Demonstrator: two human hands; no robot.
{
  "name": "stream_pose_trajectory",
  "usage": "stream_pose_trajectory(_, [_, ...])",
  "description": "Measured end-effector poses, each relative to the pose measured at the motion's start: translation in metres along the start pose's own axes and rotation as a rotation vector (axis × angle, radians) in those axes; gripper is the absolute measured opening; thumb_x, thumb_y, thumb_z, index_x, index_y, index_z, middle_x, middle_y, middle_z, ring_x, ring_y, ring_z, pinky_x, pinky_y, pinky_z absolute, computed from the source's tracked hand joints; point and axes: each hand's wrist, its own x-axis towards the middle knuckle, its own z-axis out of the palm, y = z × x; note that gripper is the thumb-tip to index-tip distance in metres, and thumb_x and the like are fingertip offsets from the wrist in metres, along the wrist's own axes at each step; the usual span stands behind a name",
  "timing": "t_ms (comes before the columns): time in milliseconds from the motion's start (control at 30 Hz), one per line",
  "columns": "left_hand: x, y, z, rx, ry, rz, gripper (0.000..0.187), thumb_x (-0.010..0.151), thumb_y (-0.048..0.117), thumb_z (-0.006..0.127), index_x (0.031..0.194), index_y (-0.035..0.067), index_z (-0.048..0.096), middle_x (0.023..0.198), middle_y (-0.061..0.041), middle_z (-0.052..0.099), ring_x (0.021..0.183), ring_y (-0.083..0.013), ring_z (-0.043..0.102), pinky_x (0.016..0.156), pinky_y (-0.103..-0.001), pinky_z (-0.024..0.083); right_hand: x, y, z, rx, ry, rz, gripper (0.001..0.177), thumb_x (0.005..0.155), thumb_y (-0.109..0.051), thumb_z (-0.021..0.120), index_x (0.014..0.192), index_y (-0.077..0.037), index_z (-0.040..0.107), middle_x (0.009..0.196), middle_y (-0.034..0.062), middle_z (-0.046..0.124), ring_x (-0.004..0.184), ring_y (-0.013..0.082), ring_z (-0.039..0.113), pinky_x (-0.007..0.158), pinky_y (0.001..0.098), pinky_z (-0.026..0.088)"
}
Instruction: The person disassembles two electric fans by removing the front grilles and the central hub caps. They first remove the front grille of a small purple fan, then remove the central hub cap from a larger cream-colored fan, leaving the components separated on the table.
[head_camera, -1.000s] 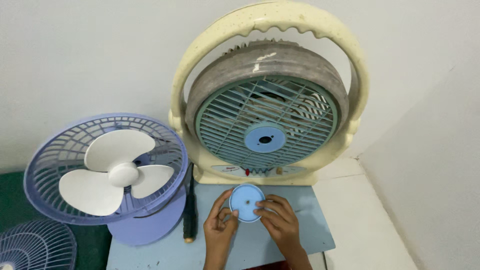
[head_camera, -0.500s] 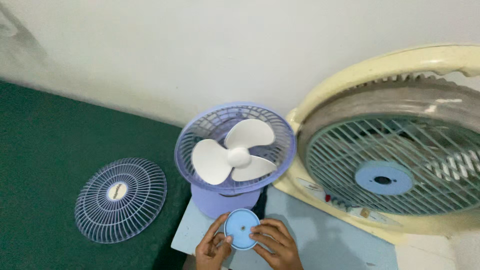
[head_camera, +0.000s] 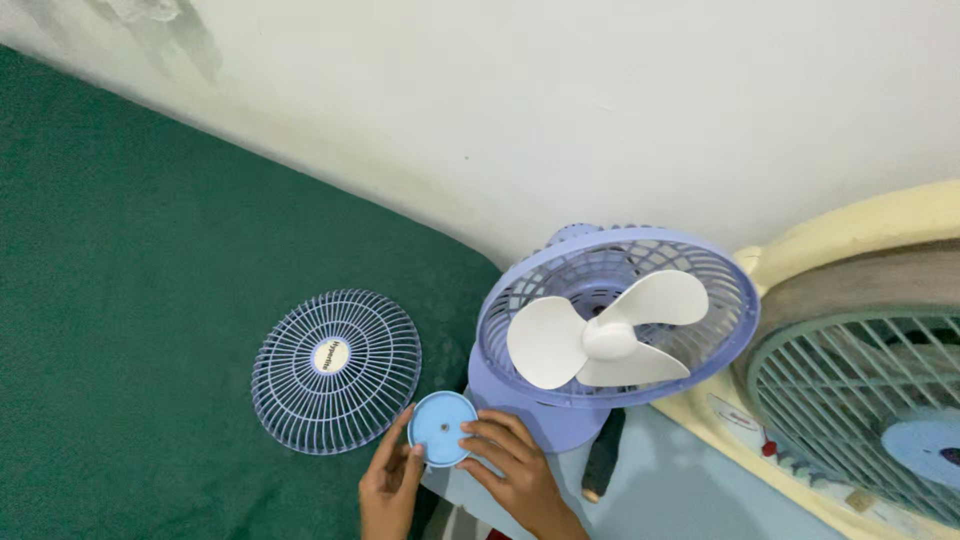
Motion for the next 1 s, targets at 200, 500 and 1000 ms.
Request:
stream_pose_trajectory(200, [0.026, 0.057, 0.005, 0.105, 0.019, 0.087, 0.051, 0.091, 0.005, 0.069, 0.141, 0.005, 0.060, 0.101, -0.006, 0.071, 0.087, -0.0082, 0.064, 0.075, -0.024, 0.054, 0.033, 0.006, 0.025, -0.003, 0.083, 0.139, 0.024, 0.074, -0.011, 0.085, 0.095, -0.003, 0.076, 0.117, 0.0068, 0.075, 0.118, 0.0300, 0.065, 0.095, 0.0427, 0.054])
stream_pose_trajectory(500, [0.111, 0.107, 0.015, 0.356, -0.049, 0.204, 0.042, 0.094, 0.012, 0.066, 0.136, 0.008, 0.065, 0.096, -0.011, 0.077, 0.084, -0.0143, 0.072, 0.073, -0.029, 0.058, 0.095, 0.016, 0.053, -0.055, 0.256, 0.174, 0.023, 0.079, -0.009, 0.082, 0.101, -0.002, 0.076, 0.120, 0.0084, 0.071, 0.121, 0.0301, 0.062, 0.100, 0.0440, 0.050])
stream_pose_trajectory(1000, [0.293, 0.032, 0.016, 0.680, -0.065, 0.450, 0.040, 0.079, 0.008, 0.076, 0.118, -0.002, 0.072, 0.105, -0.023, 0.075, 0.093, -0.0343, 0.076, 0.081, -0.039, 0.059, 0.165, 0.117, 0.122, -0.094, 0.272, 0.238, 0.021, 0.074, -0.003, 0.081, 0.094, -0.001, 0.075, 0.116, 0.0124, 0.070, 0.116, 0.0330, 0.061, 0.099, 0.0424, 0.049])
